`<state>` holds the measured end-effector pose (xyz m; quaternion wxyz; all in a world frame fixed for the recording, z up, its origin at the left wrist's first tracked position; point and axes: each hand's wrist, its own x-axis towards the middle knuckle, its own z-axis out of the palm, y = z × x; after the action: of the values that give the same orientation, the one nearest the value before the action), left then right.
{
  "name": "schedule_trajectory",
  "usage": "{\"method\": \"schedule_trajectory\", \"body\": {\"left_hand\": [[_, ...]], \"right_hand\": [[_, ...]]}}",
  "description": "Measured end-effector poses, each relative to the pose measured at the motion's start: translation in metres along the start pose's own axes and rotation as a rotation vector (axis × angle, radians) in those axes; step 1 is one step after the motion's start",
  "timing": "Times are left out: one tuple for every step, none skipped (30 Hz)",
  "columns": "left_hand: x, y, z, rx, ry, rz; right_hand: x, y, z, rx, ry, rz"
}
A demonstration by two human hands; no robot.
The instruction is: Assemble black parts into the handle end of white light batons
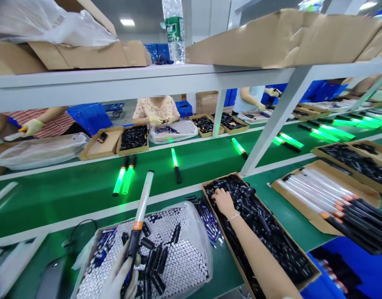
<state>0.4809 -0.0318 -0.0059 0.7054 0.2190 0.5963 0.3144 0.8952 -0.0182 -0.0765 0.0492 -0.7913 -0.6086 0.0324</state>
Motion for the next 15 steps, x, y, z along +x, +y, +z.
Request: {"method": "schedule_trajectory", "body": {"left_hand": [[0.000, -0.003, 0.001, -0.015, -0.001, 0.007], [0.001, -0.006, 0.002, -0.028, -0.004, 0.007], [0.001, -0.008, 0.002, -0.034, -0.009, 0.006], [0.001, -0.010, 0.003, -0.029, -0.011, 0.015], [0.001, -0.012, 0.004, -0.017, -0.004, 0.021], [0.002, -0.013, 0.004, -0.006, 0.005, 0.027], [0.002, -0.015, 0.005, 0.003, 0.007, 0.031], [0.002, -0.016, 0.005, 0.004, 0.007, 0.039], [0.002, -0.017, 0.006, -0.004, 0.003, 0.052], [0.002, -0.018, 0.006, -0.019, -0.005, 0.067], [0.001, -0.019, 0.006, -0.040, -0.018, 0.082], [0.001, -0.020, 0.006, -0.062, -0.023, 0.090], [0.000, -0.020, 0.007, -0.083, -0.027, 0.093], [-0.001, -0.021, 0.008, -0.103, -0.040, 0.099], [-0.003, -0.021, 0.009, -0.123, -0.058, 0.116]], "right_hand": [[0.004, 0.001, 0.001, -0.021, -0.018, -0.029], [0.006, 0.002, 0.002, -0.037, -0.031, -0.055], [0.006, 0.003, 0.003, -0.048, -0.037, -0.081], [0.006, 0.004, 0.003, -0.054, -0.041, -0.107], [0.004, 0.005, 0.003, -0.055, -0.042, -0.132], [0.002, 0.007, 0.002, -0.052, -0.039, -0.155], [0.000, 0.010, 0.002, -0.044, -0.034, -0.175], [-0.002, 0.013, 0.001, -0.034, -0.024, -0.187], [-0.004, 0.016, 0.001, -0.022, -0.009, -0.189], [-0.006, 0.018, 0.001, -0.011, 0.014, -0.180], [-0.007, 0.017, -0.001, -0.009, 0.044, -0.155], [-0.009, 0.013, -0.003, 0.003, 0.098, -0.106], [-0.012, 0.004, -0.007, 0.048, 0.173, -0.043], [-0.016, -0.011, -0.013, 0.137, 0.258, 0.020], [-0.023, -0.032, -0.021, 0.262, 0.351, 0.084]]}}
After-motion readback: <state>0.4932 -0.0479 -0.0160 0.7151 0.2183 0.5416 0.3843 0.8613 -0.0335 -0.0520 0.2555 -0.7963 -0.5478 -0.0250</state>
